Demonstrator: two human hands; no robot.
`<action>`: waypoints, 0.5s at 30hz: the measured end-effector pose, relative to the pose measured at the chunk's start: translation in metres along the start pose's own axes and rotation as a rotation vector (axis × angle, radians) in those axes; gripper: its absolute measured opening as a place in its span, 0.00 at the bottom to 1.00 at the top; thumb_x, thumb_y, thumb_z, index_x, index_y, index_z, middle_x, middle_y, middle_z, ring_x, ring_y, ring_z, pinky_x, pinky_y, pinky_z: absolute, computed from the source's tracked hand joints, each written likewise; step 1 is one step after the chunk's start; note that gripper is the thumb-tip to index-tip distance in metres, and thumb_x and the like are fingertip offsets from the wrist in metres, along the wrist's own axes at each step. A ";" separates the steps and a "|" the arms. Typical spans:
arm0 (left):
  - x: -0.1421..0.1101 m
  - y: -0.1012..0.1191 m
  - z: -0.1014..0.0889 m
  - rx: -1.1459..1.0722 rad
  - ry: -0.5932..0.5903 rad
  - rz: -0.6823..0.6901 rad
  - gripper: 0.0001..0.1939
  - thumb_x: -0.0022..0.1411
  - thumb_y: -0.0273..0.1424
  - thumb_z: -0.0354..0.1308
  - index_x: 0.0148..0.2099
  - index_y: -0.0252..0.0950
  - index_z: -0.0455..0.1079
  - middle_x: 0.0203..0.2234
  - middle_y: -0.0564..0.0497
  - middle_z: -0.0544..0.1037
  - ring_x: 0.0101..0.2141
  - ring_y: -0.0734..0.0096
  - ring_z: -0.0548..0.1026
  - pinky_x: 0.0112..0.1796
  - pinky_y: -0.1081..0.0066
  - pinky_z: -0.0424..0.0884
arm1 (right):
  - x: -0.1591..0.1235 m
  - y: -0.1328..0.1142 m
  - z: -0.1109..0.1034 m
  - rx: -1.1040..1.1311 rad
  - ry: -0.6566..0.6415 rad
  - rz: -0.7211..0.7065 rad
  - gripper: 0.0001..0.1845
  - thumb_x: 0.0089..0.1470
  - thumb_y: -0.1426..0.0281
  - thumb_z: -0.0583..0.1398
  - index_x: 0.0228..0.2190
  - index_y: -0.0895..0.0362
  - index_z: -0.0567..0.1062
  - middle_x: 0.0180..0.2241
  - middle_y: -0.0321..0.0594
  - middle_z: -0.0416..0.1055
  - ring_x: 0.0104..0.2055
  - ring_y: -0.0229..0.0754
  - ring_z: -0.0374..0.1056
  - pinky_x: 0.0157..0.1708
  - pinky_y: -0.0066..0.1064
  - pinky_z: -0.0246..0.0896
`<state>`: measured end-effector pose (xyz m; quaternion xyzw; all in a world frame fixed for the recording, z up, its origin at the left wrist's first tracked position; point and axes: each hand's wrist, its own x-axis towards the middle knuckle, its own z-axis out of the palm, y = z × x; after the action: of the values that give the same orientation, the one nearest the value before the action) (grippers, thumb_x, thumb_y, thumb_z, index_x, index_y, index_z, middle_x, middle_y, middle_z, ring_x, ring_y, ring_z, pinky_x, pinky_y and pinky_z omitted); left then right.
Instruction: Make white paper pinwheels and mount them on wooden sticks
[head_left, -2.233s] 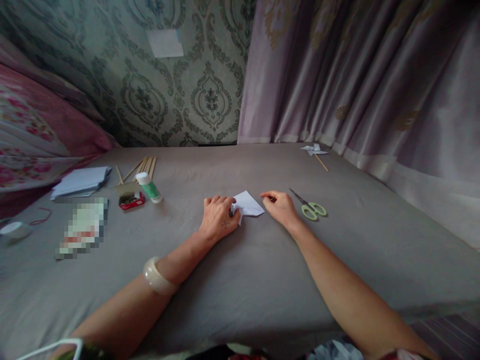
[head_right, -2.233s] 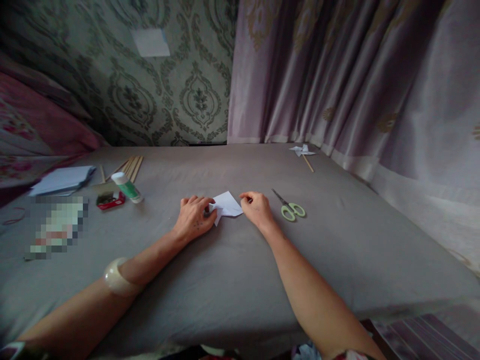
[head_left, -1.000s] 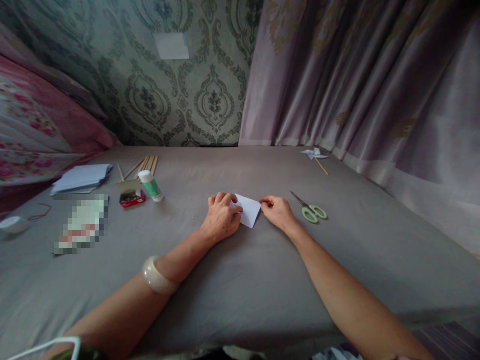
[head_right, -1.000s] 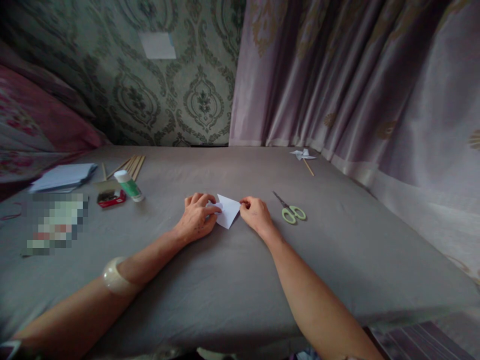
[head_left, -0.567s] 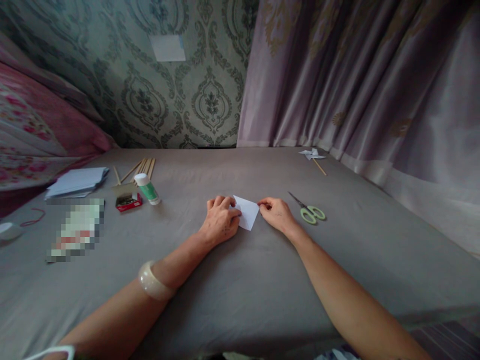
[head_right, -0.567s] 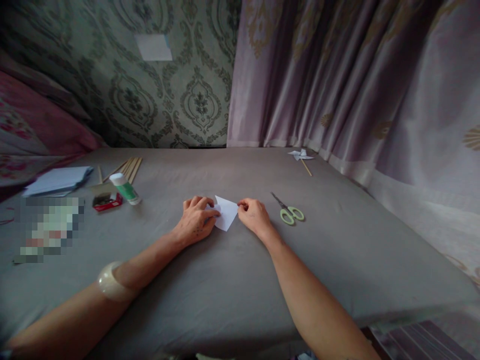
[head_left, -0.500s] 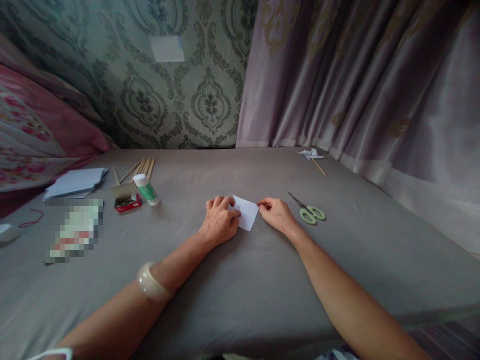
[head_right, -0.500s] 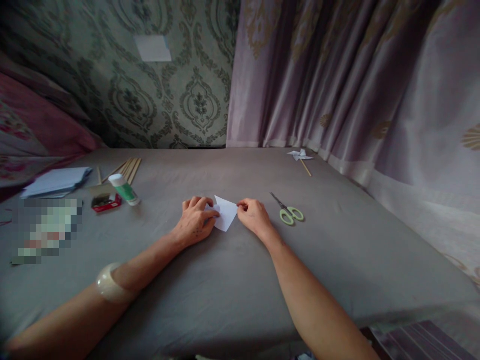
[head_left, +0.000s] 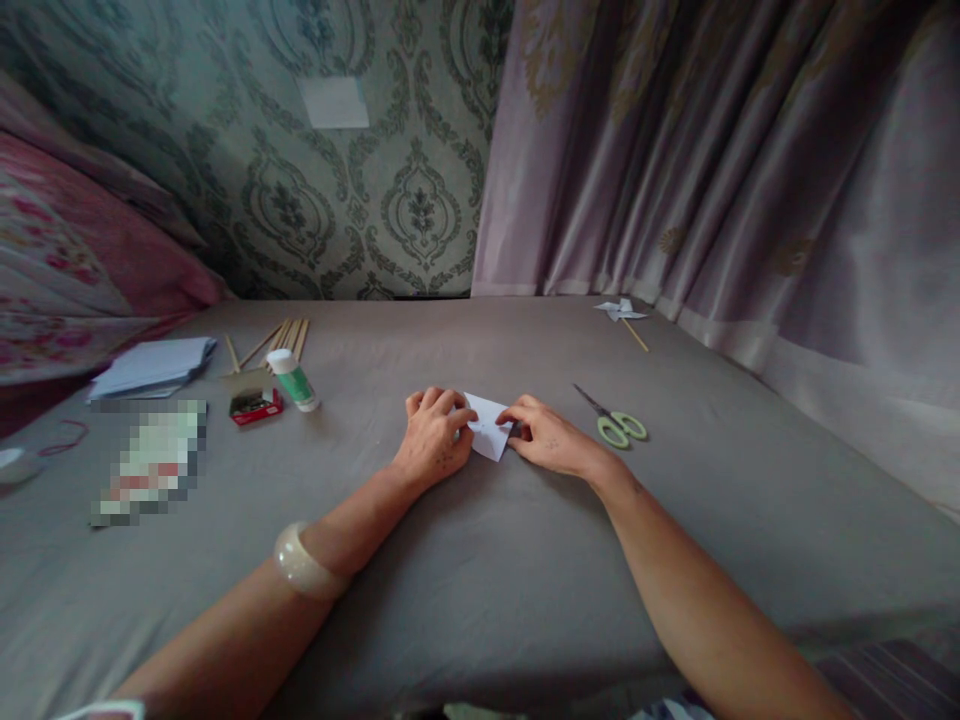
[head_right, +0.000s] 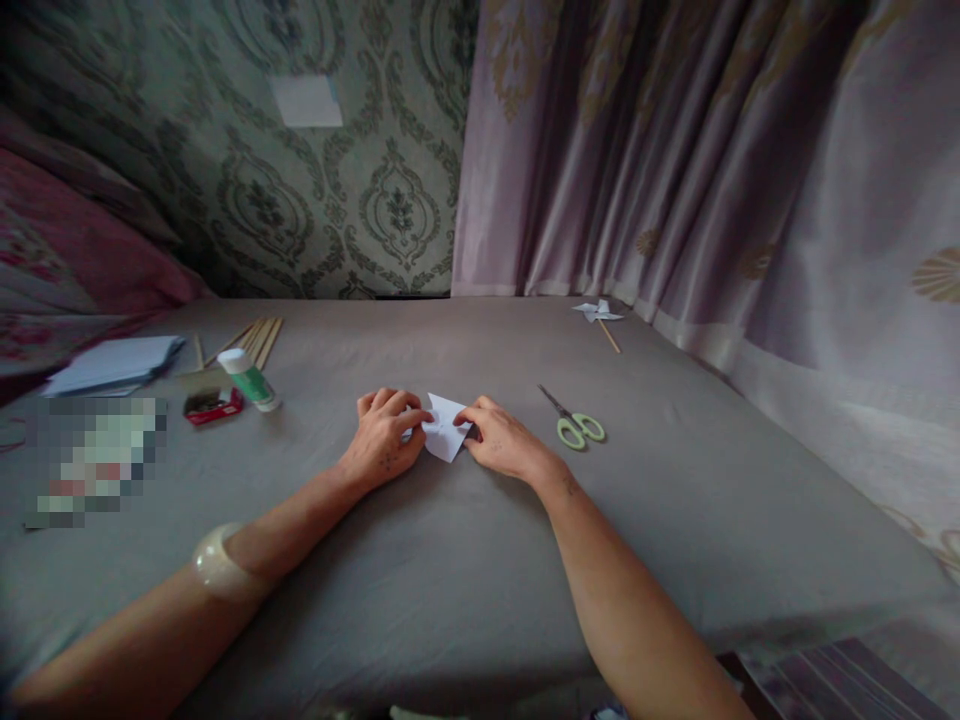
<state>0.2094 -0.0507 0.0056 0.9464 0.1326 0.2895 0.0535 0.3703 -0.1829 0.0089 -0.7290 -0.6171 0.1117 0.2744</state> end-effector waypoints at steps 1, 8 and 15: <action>0.000 -0.001 0.000 -0.002 0.017 -0.027 0.13 0.56 0.26 0.51 0.38 0.41 0.76 0.37 0.47 0.75 0.41 0.61 0.67 0.46 0.56 0.56 | 0.000 -0.001 0.000 -0.007 0.001 -0.014 0.13 0.50 0.77 0.59 0.40 0.57 0.74 0.39 0.40 0.66 0.29 0.32 0.64 0.35 0.26 0.60; 0.001 -0.008 0.003 -0.009 0.079 -0.115 0.13 0.56 0.24 0.51 0.36 0.41 0.76 0.35 0.48 0.76 0.40 0.62 0.68 0.43 0.59 0.57 | -0.001 -0.008 0.002 -0.018 -0.006 -0.101 0.09 0.53 0.73 0.60 0.38 0.55 0.75 0.39 0.39 0.67 0.30 0.32 0.64 0.36 0.27 0.60; 0.002 -0.007 0.001 -0.029 0.044 -0.134 0.12 0.56 0.24 0.51 0.31 0.40 0.76 0.32 0.49 0.78 0.38 0.63 0.68 0.41 0.59 0.57 | -0.003 -0.016 0.008 -0.066 -0.015 -0.115 0.08 0.53 0.71 0.60 0.37 0.54 0.77 0.36 0.38 0.69 0.30 0.34 0.64 0.34 0.27 0.58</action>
<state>0.2097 -0.0438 0.0044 0.9280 0.1927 0.3078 0.0834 0.3521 -0.1826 0.0107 -0.6999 -0.6635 0.0810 0.2515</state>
